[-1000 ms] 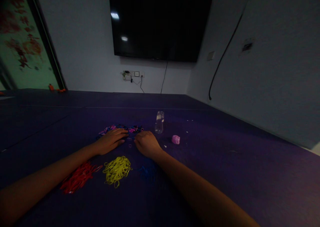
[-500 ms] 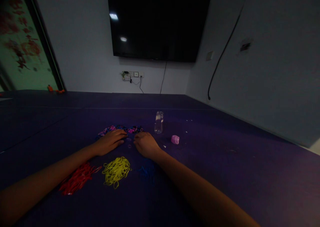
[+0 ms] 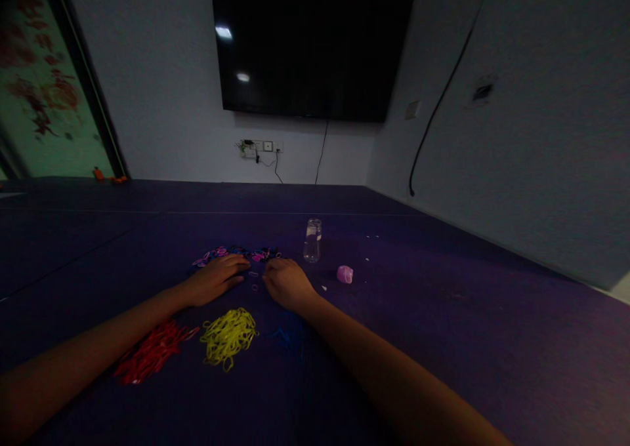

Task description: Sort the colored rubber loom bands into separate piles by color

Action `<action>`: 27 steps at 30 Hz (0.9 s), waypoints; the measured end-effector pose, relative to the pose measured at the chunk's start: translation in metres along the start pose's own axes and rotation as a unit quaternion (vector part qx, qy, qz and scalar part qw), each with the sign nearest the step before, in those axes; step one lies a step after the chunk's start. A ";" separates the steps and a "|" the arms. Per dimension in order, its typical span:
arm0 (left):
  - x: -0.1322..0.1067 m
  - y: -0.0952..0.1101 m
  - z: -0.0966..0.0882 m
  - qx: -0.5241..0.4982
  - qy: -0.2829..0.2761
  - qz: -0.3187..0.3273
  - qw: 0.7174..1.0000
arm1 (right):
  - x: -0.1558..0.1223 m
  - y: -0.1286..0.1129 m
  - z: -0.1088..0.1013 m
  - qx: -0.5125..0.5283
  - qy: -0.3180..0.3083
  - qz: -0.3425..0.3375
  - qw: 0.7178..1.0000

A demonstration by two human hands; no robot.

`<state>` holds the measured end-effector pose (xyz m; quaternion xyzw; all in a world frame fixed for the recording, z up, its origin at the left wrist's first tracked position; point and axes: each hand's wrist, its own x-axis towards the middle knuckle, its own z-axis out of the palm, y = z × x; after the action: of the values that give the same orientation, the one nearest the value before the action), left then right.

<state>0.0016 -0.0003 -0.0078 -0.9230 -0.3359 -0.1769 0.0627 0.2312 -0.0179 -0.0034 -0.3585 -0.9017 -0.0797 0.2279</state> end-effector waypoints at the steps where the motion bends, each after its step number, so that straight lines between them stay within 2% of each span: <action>1: 0.000 0.000 -0.001 -0.001 0.002 0.006 1.000 | 0.000 0.000 0.000 0.001 0.003 0.001 1.000; 7: 0.001 0.001 -0.004 -0.015 0.010 0.009 1.000 | -0.001 -0.001 -0.001 0.020 0.040 0.007 0.999; 11: 0.000 0.001 -0.004 -0.027 0.027 0.007 0.999 | -0.002 0.004 0.003 0.076 0.084 0.009 0.994; 15: -0.001 0.000 -0.003 -0.050 0.058 0.005 0.997 | -0.005 0.007 0.004 0.155 0.164 0.045 0.973; 18: -0.001 -0.001 -0.004 -0.082 0.084 0.000 0.993 | -0.004 0.005 -0.006 0.198 0.199 0.053 0.958; 20: -0.002 0.000 -0.005 -0.099 0.102 -0.008 0.990 | -0.002 0.003 -0.019 0.229 0.179 0.047 0.956; 22: -0.002 0.000 -0.006 -0.117 0.115 -0.022 0.986 | 0.001 0.001 -0.034 0.264 0.111 0.048 0.957; 25: -0.002 0.001 -0.008 -0.158 0.123 -0.042 0.979 | 0.001 -0.003 -0.052 0.315 -0.008 0.096 0.944; 27: -0.002 0.000 -0.009 -0.189 0.135 -0.060 0.971 | -0.001 -0.004 -0.055 0.327 -0.040 0.125 0.936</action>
<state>-0.0021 -0.0036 0.0001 -0.8641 -0.3395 -0.3632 -0.0787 0.2486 -0.0390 0.0449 -0.3770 -0.8340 0.2635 0.3049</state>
